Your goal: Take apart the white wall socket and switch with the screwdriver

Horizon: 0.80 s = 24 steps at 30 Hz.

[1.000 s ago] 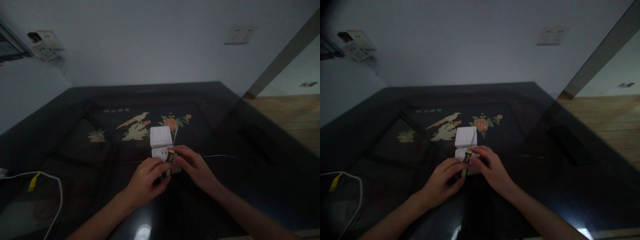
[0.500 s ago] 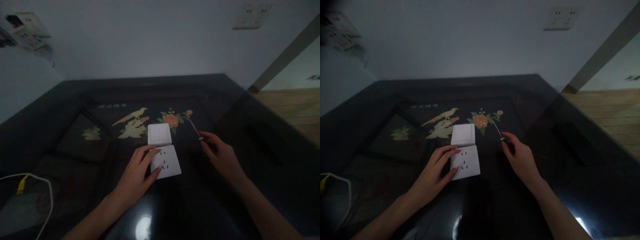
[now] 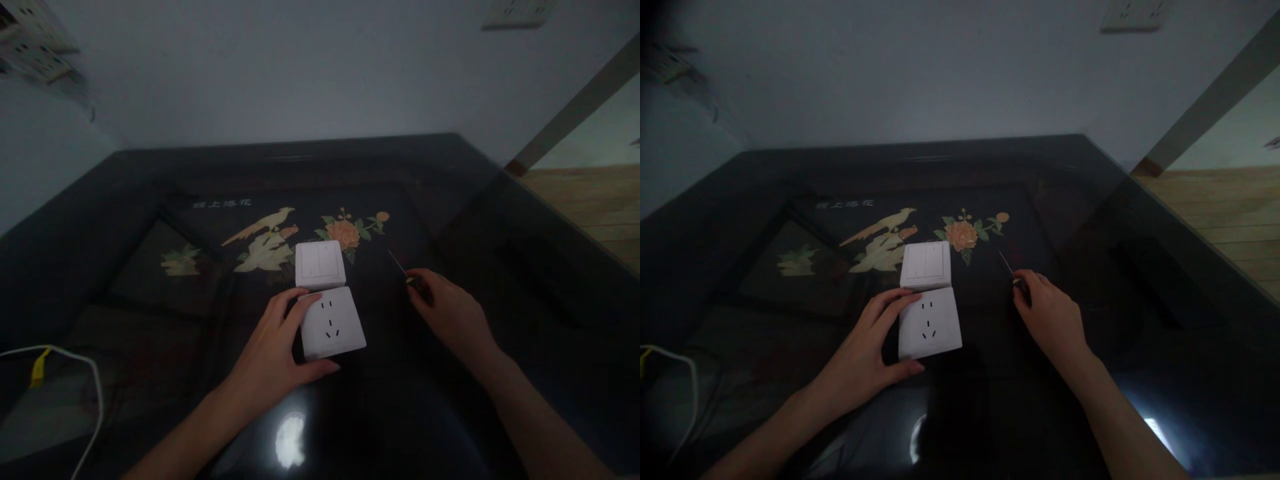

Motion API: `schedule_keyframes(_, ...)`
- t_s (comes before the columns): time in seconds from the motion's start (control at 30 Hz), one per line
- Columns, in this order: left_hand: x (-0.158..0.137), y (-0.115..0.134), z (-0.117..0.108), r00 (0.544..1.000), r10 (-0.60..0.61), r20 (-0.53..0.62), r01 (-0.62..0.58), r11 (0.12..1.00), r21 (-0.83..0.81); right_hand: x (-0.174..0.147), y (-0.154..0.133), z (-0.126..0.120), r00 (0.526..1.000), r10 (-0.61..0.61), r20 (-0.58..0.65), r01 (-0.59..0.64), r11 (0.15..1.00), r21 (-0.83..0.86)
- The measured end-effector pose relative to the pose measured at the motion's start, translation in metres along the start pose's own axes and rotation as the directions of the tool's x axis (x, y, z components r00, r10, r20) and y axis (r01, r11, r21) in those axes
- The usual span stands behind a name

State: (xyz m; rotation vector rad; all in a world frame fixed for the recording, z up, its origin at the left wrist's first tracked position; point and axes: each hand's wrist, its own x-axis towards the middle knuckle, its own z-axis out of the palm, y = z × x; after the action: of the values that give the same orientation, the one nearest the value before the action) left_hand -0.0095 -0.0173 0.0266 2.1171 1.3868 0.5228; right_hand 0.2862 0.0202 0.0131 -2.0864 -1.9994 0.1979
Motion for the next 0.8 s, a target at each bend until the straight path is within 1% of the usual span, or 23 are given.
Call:
schedule_keyframes(0.1,0.003,-0.003,-0.004,0.998,0.016,-0.053,-0.015,1.000,0.004,-0.001,-0.001,-0.001,1.000,-0.009,0.015,0.009,1.000,-0.027)
schedule_keyframes(0.17,0.006,-0.005,-0.003,0.997,0.016,-0.069,-0.016,1.000,-0.004,-0.002,-0.001,-0.001,1.000,-0.015,0.026,0.016,0.999,-0.040)
schedule_keyframes(0.23,0.007,-0.007,-0.002,0.999,0.009,-0.051,-0.011,1.000,-0.028,-0.002,-0.002,-0.001,0.999,-0.019,0.032,0.021,0.999,-0.050)
schedule_keyframes(0.47,0.003,-0.002,0.005,0.992,-0.075,0.100,0.081,0.995,-0.057,-0.003,-0.003,-0.003,0.998,-0.016,0.068,0.022,0.997,-0.079)
schedule_keyframes(0.53,0.002,-0.001,0.009,0.993,-0.067,0.100,0.074,0.995,-0.064,-0.004,-0.004,-0.003,0.997,-0.015,0.076,0.021,0.996,-0.087)
schedule_keyframes(0.67,0.003,-0.001,0.015,0.998,-0.040,0.039,0.044,0.993,-0.106,-0.005,-0.005,-0.004,0.996,-0.018,0.085,0.026,0.995,-0.100)
schedule_keyframes(0.73,0.004,0.001,0.013,0.999,-0.036,0.035,0.041,0.985,-0.166,-0.005,-0.006,-0.006,0.998,-0.015,0.063,0.022,0.994,-0.109)
schedule_keyframes(0.8,0.003,0.005,0.009,0.999,-0.033,0.026,0.038,0.968,-0.249,-0.006,-0.008,-0.011,0.999,-0.030,-0.022,0.028,0.996,-0.087)
